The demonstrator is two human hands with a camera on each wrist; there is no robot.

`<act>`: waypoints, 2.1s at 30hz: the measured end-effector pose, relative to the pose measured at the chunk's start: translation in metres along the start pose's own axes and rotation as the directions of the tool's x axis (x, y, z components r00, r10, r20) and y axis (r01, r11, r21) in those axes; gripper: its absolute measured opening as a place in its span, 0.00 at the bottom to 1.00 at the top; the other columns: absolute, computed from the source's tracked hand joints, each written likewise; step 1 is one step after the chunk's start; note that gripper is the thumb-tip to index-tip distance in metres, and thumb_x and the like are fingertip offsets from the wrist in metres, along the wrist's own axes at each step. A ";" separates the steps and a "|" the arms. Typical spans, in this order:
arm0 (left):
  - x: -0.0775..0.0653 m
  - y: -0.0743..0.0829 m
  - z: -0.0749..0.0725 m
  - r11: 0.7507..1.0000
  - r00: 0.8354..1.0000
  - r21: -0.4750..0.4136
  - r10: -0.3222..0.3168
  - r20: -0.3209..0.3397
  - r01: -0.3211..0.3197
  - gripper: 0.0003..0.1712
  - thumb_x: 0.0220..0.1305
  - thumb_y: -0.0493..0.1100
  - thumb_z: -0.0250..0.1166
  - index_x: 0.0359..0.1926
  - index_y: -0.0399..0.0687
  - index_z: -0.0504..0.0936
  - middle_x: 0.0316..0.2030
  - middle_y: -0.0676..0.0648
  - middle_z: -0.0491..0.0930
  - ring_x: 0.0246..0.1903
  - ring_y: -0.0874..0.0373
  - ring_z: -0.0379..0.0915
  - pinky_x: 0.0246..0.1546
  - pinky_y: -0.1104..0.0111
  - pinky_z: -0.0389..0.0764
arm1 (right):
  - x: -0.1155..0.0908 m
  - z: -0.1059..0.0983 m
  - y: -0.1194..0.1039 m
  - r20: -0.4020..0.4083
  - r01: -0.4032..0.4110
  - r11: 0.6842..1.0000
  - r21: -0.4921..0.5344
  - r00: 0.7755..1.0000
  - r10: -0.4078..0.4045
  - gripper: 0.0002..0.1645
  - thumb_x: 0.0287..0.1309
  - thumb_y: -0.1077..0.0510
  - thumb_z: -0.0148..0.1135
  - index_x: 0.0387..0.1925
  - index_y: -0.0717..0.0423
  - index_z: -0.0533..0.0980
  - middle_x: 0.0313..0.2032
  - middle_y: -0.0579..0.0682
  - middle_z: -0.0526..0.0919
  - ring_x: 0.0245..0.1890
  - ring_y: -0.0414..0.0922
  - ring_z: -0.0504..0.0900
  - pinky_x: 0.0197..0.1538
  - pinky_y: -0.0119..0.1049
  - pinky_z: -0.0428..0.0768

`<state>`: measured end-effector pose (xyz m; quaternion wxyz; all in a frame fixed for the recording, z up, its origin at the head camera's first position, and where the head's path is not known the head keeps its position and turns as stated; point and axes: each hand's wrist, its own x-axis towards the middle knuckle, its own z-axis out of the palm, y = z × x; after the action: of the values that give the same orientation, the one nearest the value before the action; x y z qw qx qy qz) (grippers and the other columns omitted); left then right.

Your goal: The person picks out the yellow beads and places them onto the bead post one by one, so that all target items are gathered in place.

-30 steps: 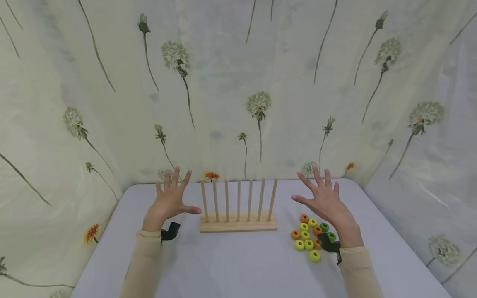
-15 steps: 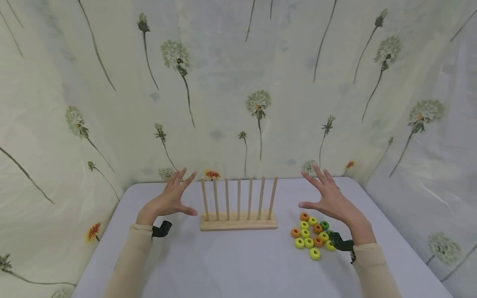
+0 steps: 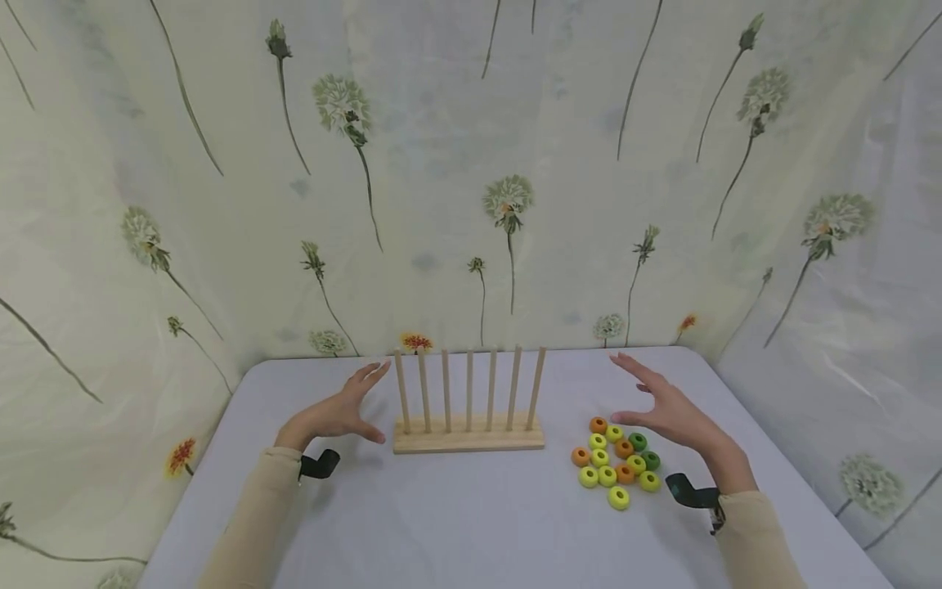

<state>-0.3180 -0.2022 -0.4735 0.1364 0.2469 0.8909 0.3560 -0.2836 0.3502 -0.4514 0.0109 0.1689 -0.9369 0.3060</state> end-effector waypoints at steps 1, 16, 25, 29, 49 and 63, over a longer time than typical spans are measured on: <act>0.001 -0.003 0.002 1.000 1.000 -0.008 -0.002 0.006 0.002 0.70 0.45 0.47 0.79 0.77 0.59 0.38 0.76 0.44 0.31 0.74 0.39 0.30 0.65 0.36 0.54 | -0.002 0.001 0.003 0.000 0.000 0.999 0.034 1.000 0.000 0.57 0.50 0.39 0.70 0.75 0.38 0.49 0.75 0.57 0.49 0.68 0.67 0.59 0.61 0.69 0.64; 0.009 -0.022 0.027 0.997 0.997 -0.061 -0.048 0.053 0.051 0.65 0.45 0.51 0.78 0.76 0.58 0.45 0.77 0.43 0.39 0.75 0.42 0.33 0.70 0.41 0.47 | -0.013 0.018 0.035 0.021 -0.068 0.971 0.229 0.998 0.065 0.39 0.58 0.49 0.67 0.65 0.56 0.61 0.66 0.62 0.65 0.67 0.64 0.63 0.63 0.59 0.68; 0.017 -0.026 0.036 0.996 1.000 -0.090 -0.013 0.026 0.015 0.59 0.46 0.48 0.78 0.74 0.47 0.53 0.74 0.39 0.50 0.72 0.38 0.44 0.69 0.43 0.53 | -0.015 0.025 0.051 0.042 -0.073 0.958 0.279 0.997 0.064 0.32 0.61 0.50 0.64 0.60 0.62 0.65 0.61 0.65 0.69 0.65 0.65 0.65 0.62 0.55 0.69; 0.020 -0.030 0.040 0.991 0.999 -0.134 0.027 0.033 -0.023 0.55 0.48 0.46 0.77 0.72 0.42 0.56 0.71 0.37 0.55 0.70 0.36 0.52 0.68 0.44 0.56 | -0.013 0.030 0.058 0.055 -0.093 0.952 0.293 0.995 0.080 0.30 0.62 0.55 0.63 0.60 0.65 0.65 0.60 0.66 0.69 0.64 0.64 0.66 0.63 0.52 0.70; 0.022 -0.038 0.054 0.988 0.998 -0.148 0.056 0.017 -0.053 0.42 0.50 0.45 0.75 0.65 0.44 0.67 0.63 0.41 0.68 0.65 0.40 0.62 0.66 0.46 0.62 | -0.003 0.038 0.070 0.168 -0.209 0.922 0.325 0.973 0.161 0.23 0.62 0.60 0.60 0.55 0.66 0.67 0.51 0.61 0.74 0.50 0.50 0.73 0.47 0.31 0.78; 0.022 -0.039 0.056 0.992 1.000 -0.127 0.007 -0.005 -0.008 0.42 0.48 0.50 0.76 0.63 0.43 0.70 0.66 0.43 0.66 0.66 0.43 0.61 0.67 0.47 0.61 | 0.001 0.043 0.081 0.166 -0.228 0.913 0.339 0.969 0.181 0.23 0.58 0.59 0.63 0.52 0.66 0.69 0.44 0.57 0.75 0.41 0.45 0.74 0.42 0.32 0.78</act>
<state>-0.3261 -0.1835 -0.5424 0.1484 0.2403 0.8658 0.4130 -0.3072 0.3868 -0.5325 -0.1136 0.0887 -0.8773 0.4578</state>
